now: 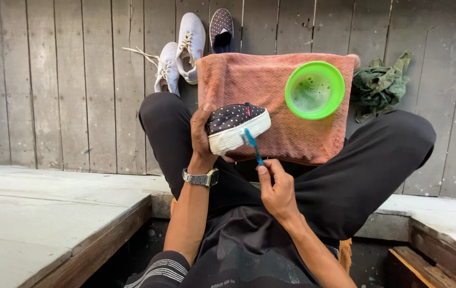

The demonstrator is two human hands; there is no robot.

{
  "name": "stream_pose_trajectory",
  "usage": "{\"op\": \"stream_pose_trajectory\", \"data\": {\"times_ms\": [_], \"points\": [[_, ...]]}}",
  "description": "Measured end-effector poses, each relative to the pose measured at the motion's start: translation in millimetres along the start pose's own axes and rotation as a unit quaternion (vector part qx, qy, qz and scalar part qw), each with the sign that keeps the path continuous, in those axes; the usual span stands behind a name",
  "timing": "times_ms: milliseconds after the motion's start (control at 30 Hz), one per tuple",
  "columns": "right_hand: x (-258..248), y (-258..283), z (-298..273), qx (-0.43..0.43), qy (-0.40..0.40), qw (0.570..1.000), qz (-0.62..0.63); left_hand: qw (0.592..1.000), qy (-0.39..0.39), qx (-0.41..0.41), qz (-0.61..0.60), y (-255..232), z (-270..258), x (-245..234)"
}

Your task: The person scrubs the white sole of a dark patterned sneaker using a blue toothbrush and a green bowl of soapy water. They repeatedly dip the brush into the bowl and scrub the shoe's sole while sitting cross-legged on a wooden floor.

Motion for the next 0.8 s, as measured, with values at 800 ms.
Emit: {"op": "stream_pose_trajectory", "data": {"times_ms": [800], "points": [[4.6, -68.2, 14.4, -0.006, -0.018, 1.000, -0.014, 0.983, 0.104, 0.108, 0.104, -0.5, 5.2, -5.5]]}}
Point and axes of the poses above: each hand's wrist, its own z-axis towards the middle knuckle, its own x-axis out of the palm, y = z × x, the point moved 7 cm from there along z, towards the middle knuckle, and after that the axes turned 5 degrees about -z, right-handed, at the moved point
